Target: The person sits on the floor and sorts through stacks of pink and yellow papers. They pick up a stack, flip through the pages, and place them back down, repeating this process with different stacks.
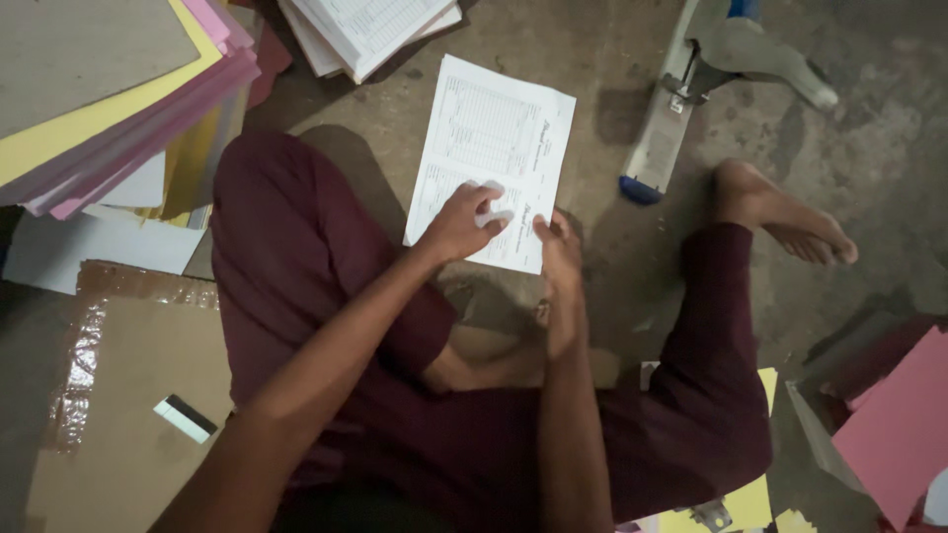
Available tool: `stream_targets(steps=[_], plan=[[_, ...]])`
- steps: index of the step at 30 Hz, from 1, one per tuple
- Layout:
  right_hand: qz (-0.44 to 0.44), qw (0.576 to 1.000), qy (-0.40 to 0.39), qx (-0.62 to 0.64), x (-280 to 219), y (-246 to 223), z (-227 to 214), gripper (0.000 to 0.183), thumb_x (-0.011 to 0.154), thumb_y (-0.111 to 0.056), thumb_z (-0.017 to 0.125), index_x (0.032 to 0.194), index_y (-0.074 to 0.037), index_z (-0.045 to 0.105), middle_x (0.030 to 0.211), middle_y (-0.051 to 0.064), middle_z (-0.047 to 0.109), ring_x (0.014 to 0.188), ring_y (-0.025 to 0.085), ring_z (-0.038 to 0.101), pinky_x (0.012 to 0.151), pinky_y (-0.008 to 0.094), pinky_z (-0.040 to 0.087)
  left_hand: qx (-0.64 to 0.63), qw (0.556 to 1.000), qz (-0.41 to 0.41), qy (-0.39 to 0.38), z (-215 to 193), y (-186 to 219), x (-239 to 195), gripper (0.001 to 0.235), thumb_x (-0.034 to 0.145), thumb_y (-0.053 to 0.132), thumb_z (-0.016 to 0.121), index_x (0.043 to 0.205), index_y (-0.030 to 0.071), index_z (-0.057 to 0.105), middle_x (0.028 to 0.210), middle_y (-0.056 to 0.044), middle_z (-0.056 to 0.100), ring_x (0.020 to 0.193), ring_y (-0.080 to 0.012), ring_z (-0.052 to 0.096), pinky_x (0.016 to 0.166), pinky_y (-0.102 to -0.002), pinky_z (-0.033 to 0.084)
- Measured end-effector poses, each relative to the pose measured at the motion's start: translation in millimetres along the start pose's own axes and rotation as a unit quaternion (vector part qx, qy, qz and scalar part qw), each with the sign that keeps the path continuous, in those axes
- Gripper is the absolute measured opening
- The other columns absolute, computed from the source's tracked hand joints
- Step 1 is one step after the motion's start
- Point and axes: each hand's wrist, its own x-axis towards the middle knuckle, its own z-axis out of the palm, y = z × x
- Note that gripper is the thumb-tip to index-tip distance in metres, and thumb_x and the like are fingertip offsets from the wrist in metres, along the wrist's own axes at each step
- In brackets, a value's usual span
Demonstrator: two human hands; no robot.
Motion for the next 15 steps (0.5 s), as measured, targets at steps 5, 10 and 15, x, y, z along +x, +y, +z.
stream_targets(steps=[5, 10, 15], plan=[[-0.055, 0.998, 0.011, -0.027, 2, 15, 3, 0.040, 0.098, -0.007, 0.062, 0.137, 0.000, 0.062, 0.125, 0.010, 0.070, 0.109, 0.018, 0.063, 0.094, 0.030, 0.049, -0.026, 0.994, 0.087, 0.053, 14, -13, -15, 0.035, 0.093, 0.012, 0.067, 0.127, 0.003, 0.065, 0.114, -0.018, 0.062, 0.108, -0.0331, 0.061, 0.095, -0.041, 0.051], [-0.039, 0.994, 0.003, 0.106, -2, 11, -5, 0.046, 0.097, 0.000, 0.058, 0.143, 0.001, 0.059, 0.129, 0.011, 0.069, 0.110, 0.020, 0.064, 0.095, 0.030, 0.050, 0.161, 0.952, 0.007, 0.262, -4, 12, -36, 0.063, 0.077, 0.010, 0.075, 0.136, -0.001, 0.055, 0.129, -0.026, 0.059, 0.121, -0.0439, 0.055, 0.102, -0.049, 0.045], [-0.020, 0.973, -0.053, 0.223, -13, -18, -14, 0.050, 0.101, -0.005, 0.051, 0.150, 0.004, 0.046, 0.141, 0.019, 0.062, 0.118, 0.028, 0.065, 0.100, 0.039, 0.054, -0.106, 0.943, -0.166, 0.267, -44, 41, -50, 0.090, 0.083, 0.021, 0.083, 0.151, -0.006, 0.030, 0.144, -0.031, 0.046, 0.131, -0.0431, 0.047, 0.107, -0.047, 0.040]])
